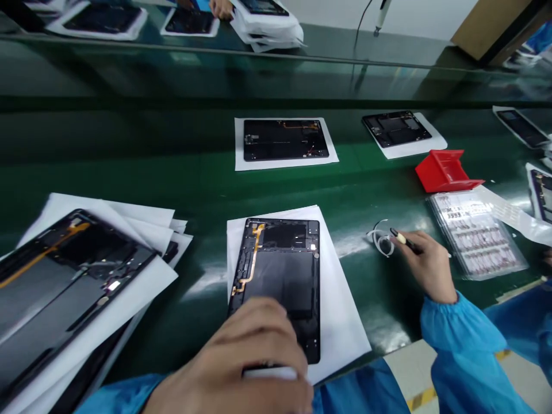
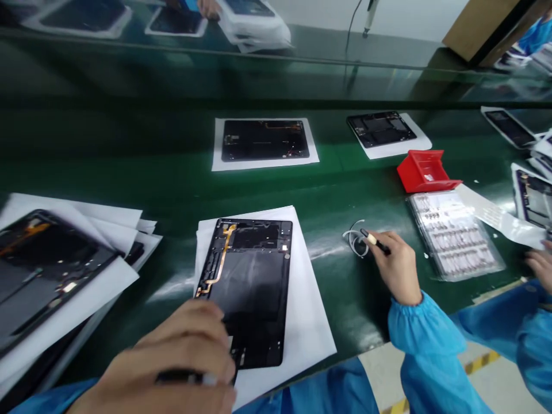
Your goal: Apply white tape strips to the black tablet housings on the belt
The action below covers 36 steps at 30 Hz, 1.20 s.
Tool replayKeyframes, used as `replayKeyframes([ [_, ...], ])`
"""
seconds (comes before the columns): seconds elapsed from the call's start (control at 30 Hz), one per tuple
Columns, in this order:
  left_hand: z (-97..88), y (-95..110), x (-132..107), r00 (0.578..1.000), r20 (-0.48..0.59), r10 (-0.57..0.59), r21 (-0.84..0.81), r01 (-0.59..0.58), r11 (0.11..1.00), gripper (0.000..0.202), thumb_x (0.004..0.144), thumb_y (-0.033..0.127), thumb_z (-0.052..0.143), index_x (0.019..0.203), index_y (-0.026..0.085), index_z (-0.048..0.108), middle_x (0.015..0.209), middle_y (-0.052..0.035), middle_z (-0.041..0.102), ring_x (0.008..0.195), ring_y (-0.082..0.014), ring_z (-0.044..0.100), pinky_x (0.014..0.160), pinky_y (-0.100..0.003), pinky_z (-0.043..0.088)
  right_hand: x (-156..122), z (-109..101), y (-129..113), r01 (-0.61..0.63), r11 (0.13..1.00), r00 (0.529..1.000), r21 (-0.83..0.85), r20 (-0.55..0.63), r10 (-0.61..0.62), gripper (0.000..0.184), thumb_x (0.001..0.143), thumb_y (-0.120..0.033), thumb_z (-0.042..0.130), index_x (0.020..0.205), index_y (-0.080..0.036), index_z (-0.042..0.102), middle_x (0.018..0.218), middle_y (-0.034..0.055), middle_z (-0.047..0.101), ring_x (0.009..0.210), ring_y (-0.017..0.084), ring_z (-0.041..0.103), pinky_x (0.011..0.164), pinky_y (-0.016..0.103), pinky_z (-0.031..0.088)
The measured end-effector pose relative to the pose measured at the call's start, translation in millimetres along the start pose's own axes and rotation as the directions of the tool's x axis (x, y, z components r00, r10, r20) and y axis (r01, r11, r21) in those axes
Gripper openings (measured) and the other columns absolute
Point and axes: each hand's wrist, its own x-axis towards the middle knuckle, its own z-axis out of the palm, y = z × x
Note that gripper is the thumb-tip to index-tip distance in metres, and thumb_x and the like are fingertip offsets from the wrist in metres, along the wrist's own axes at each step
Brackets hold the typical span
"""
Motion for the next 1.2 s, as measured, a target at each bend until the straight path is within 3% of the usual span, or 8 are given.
replayKeyframes([
  [0.17,-10.7,-36,32,0.992,-0.11,-0.065,-0.11,0.053,0.993,0.006,0.09,0.022,0.068,0.086,0.02,0.072,0.089,-0.004,0.07,0.084,-0.0165,0.063,0.081,-0.033,0.051,3,-1,-38,0.014,0.996,0.995,0.085,-0.101,-0.005,0.015,0.085,-0.034,0.069,0.089,-0.02,0.073,0.088,0.0052,0.067,0.078,0.021,0.064,0.07,0.033,0.052],
  [0.3,-8.8,-57,34,0.979,-0.147,-0.142,-0.101,0.128,0.987,0.007,0.087,0.025,0.072,0.083,0.02,0.075,0.092,-0.0052,0.07,0.087,-0.0181,0.063,0.081,-0.034,0.05,-14,12,-117,0.015,0.874,0.916,0.486,0.345,-0.207,0.025,0.083,-0.023,0.071,0.107,-0.027,0.067,0.096,0.0005,0.072,0.08,0.017,0.068,0.069,0.027,0.056],
  [0.43,-8.2,-68,32,0.963,-0.179,-0.202,-0.17,0.172,0.97,0.006,0.084,0.026,0.075,0.084,0.02,0.075,0.094,-0.0045,0.069,0.089,-0.0179,0.063,0.084,-0.033,0.049,-21,42,-157,-0.222,0.722,0.82,0.656,0.526,-0.226,0.048,0.079,-0.018,0.073,0.122,-0.029,0.056,0.097,-0.0018,0.073,0.076,0.014,0.071,0.071,0.024,0.059],
  [0.67,3.1,-55,-25,0.798,-0.397,-0.453,-0.212,0.401,0.891,0.057,0.086,0.046,0.07,0.137,0.029,0.049,0.126,-0.0077,0.056,0.111,-0.0231,0.056,0.097,-0.037,0.047,-9,67,-162,-0.288,0.674,0.841,0.681,0.516,-0.163,0.035,0.079,-0.015,0.071,0.111,-0.027,0.064,0.077,-0.0047,0.07,0.069,0.011,0.069,0.059,0.017,0.053],
  [0.73,17.5,-40,-56,0.842,-0.377,-0.386,0.022,0.425,0.905,0.041,0.093,0.041,0.061,0.131,0.027,0.055,0.125,-0.0084,0.056,0.115,-0.0239,0.053,0.099,-0.037,0.045,-5,70,-164,-0.26,0.707,0.847,0.657,0.508,-0.16,0.015,0.08,-0.02,0.071,0.094,-0.024,0.07,0.076,-0.0032,0.071,0.066,0.011,0.067,0.057,0.018,0.051],
  [0.8,33.9,-24,-84,0.923,-0.184,-0.338,0.279,0.379,0.882,0.035,0.095,0.042,0.057,0.126,0.026,0.061,0.128,-0.0099,0.055,0.121,-0.0276,0.048,0.1,-0.04,0.043,-1,74,-165,-0.24,0.73,0.854,0.64,0.497,-0.154,0.005,0.082,-0.026,0.072,0.082,-0.021,0.07,0.076,-0.0016,0.072,0.066,0.012,0.066,0.059,0.02,0.052],
  [0.9,52.6,-10,-107,0.935,0.018,-0.355,0.526,0.293,0.798,0.052,0.086,0.054,0.063,0.131,0.03,0.06,0.136,-0.0102,0.053,0.125,-0.0327,0.045,0.099,-0.044,0.042,1,81,-164,-0.231,0.752,0.862,0.618,0.488,-0.136,0.009,0.082,-0.028,0.073,0.08,-0.02,0.071,0.077,-0.0001,0.073,0.069,0.015,0.067,0.062,0.023,0.053],
  [1.2,54.9,-13,-101,0.945,0.025,-0.326,0.596,0.247,0.764,0.044,0.091,0.058,0.056,0.127,0.033,0.063,0.131,-0.0021,0.061,0.122,-0.0253,0.051,0.105,-0.038,0.034,4,95,-156,-0.001,0.838,0.916,0.545,0.337,-0.218,0.003,0.085,-0.022,0.069,0.084,-0.022,0.071,0.1,0.004,0.069,0.081,0.017,0.066,0.065,0.028,0.053],
])
